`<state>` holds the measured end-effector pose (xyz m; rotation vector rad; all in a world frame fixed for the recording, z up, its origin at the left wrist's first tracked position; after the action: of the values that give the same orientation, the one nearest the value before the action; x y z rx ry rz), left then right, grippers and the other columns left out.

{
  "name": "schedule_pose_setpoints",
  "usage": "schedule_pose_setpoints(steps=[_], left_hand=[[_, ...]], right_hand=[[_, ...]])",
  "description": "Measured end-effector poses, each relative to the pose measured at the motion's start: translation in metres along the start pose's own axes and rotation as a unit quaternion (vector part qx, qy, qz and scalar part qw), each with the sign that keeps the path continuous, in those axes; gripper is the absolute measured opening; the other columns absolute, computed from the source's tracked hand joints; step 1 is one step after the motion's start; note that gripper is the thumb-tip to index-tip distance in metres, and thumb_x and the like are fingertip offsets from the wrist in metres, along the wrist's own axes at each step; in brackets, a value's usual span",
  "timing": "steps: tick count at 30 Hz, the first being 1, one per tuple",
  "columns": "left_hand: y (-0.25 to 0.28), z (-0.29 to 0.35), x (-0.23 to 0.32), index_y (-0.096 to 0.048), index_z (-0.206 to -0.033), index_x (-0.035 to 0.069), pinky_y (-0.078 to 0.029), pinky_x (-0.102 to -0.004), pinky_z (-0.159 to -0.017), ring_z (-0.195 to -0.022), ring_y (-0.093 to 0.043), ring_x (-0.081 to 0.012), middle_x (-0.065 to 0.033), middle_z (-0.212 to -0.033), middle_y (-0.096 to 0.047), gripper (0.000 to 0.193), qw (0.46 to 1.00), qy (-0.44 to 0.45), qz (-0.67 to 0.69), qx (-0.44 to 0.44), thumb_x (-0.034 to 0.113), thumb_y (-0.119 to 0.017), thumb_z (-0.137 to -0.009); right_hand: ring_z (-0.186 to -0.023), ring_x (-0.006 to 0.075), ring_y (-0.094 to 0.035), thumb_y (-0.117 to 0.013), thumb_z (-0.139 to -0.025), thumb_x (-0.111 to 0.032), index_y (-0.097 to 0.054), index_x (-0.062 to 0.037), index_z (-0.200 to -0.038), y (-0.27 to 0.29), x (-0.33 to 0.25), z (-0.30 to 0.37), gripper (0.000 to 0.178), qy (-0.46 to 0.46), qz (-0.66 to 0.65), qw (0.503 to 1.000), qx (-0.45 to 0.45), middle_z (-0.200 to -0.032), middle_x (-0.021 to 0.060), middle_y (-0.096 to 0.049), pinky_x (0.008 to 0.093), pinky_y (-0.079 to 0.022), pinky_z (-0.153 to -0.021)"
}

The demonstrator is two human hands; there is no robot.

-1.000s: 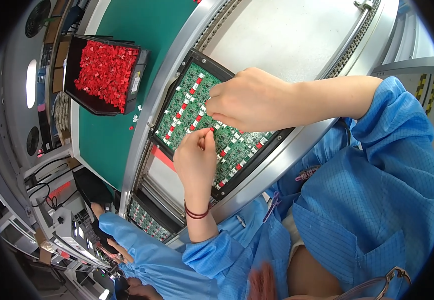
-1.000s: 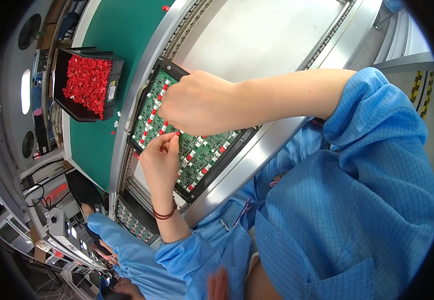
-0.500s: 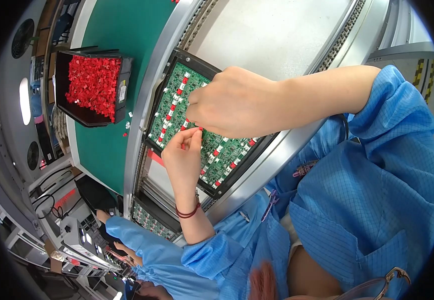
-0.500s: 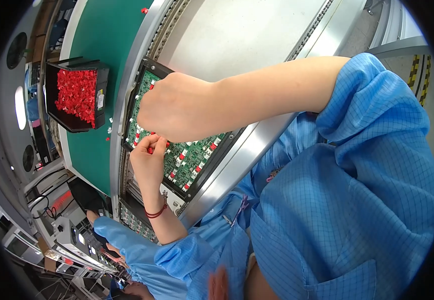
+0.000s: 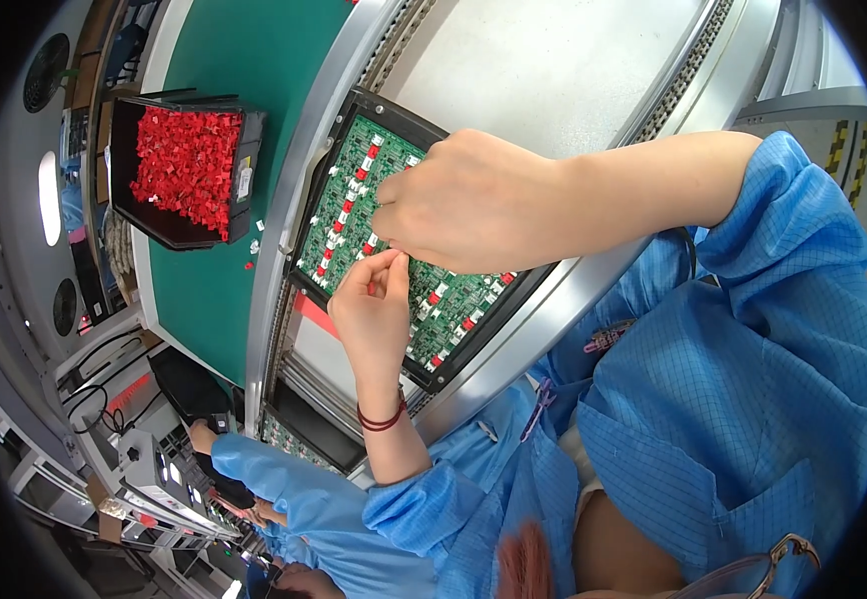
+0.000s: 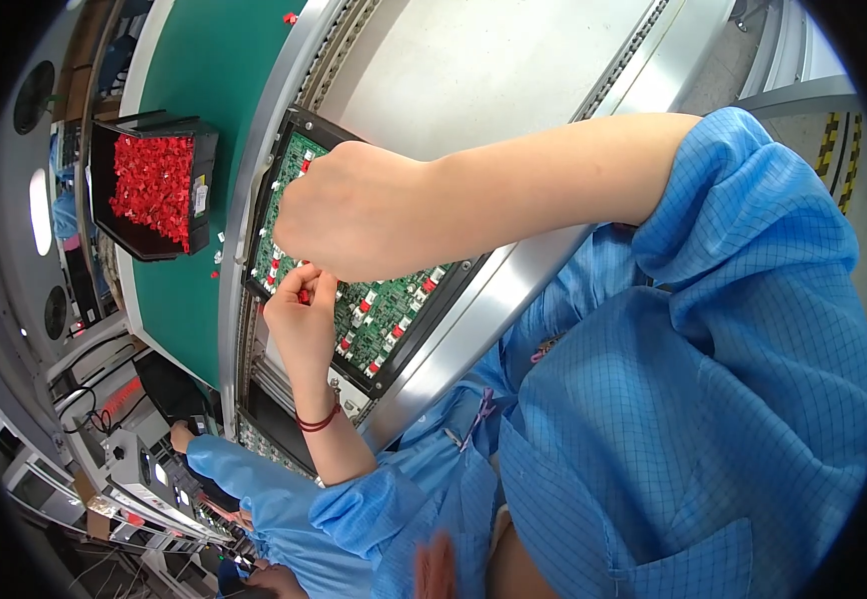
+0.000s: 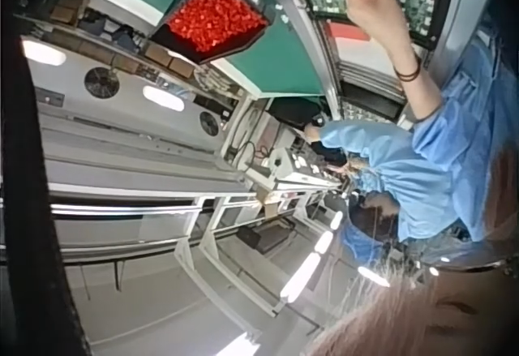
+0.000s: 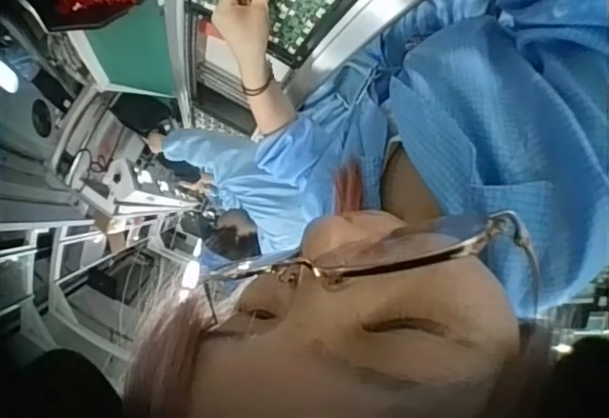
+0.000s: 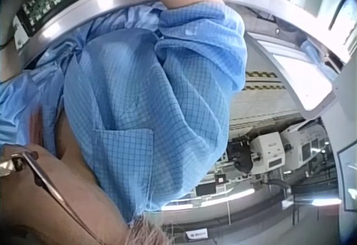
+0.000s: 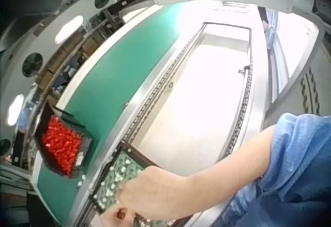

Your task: The person places small electronic components onto a circuit board tray by hand.

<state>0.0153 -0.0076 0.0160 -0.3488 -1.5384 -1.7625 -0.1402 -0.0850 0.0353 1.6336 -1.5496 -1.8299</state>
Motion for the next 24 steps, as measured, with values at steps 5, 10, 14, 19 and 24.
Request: schedule_pose_setpoints(steps=[5,10,14,19,24], left_hand=[[-0.001,-0.001,0.001,-0.062,-0.081,-0.001,-0.035,-0.0244,-0.045,-0.048,-0.045,-0.0091,-0.0033,-0.06,-0.053,0.009,0.994,-0.056,-0.09,0.001,0.005,-0.065,-0.074],[-0.011,0.009,0.014,-0.06,-0.074,0.003,-0.038,-0.0288,-0.044,-0.047,-0.048,-0.018,-0.0041,-0.056,-0.048,0.005,0.954,-0.177,-0.234,0.056,0.005,-0.064,-0.072],[-0.011,0.011,0.015,-0.06,-0.074,0.005,-0.038,-0.031,-0.043,-0.047,-0.048,-0.0201,-0.004,-0.055,-0.047,0.005,0.937,-0.203,-0.271,0.089,0.008,-0.065,-0.072],[0.016,0.001,-0.003,-0.066,-0.094,0.003,-0.035,-0.0204,-0.046,-0.051,-0.044,-0.0034,0.0003,-0.057,-0.054,0.017,0.999,-0.006,0.041,0.005,0.009,-0.064,-0.079],[0.049,-0.011,-0.035,-0.064,-0.097,-0.002,-0.031,-0.0168,-0.046,-0.052,-0.04,-0.0008,0.0058,-0.061,-0.05,0.017,0.962,-0.026,0.224,0.153,0.009,-0.059,-0.083]], right_hand=[[-0.06,0.0242,-0.059,-0.056,-0.073,-0.014,-0.057,-0.0026,-0.07,-0.001,0.0,-0.001,0.012,-0.003,-0.001,1.0,0.002,-0.068,0.0065,-0.055,0.0337,-0.048,-0.05],[-0.06,0.0245,-0.059,-0.056,-0.074,-0.015,-0.058,-0.0027,-0.071,0.0,-0.003,-0.003,0.013,-0.009,-0.003,1.0,-0.009,-0.069,0.0069,-0.055,0.0337,-0.047,-0.05],[-0.064,0.0243,-0.059,-0.055,-0.075,-0.016,-0.059,-0.0048,-0.077,-0.001,0.0,-0.007,0.012,-0.011,-0.006,1.0,-0.008,-0.072,0.0062,-0.056,0.0342,-0.047,-0.053],[-0.071,0.0236,-0.059,-0.053,-0.082,-0.021,-0.061,-0.0091,-0.086,-0.012,0.013,-0.012,0.015,-0.03,-0.06,0.998,-0.011,-0.082,0.0044,-0.06,0.0354,-0.047,-0.059],[-0.072,0.0229,-0.06,-0.055,-0.081,-0.023,-0.062,-0.0114,-0.089,-0.044,0.014,-0.016,0.015,0.031,-0.048,0.998,0.007,-0.082,0.0034,-0.062,0.034,-0.049,-0.061]])
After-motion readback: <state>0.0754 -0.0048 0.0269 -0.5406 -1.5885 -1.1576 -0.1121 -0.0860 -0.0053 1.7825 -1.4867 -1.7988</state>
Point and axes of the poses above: each hand's wrist, its own z-axis away from the middle knuckle, its own y-axis out of the back of the hand, x = y × z, the point moved 3 cm from there along -z, towards the middle knuckle
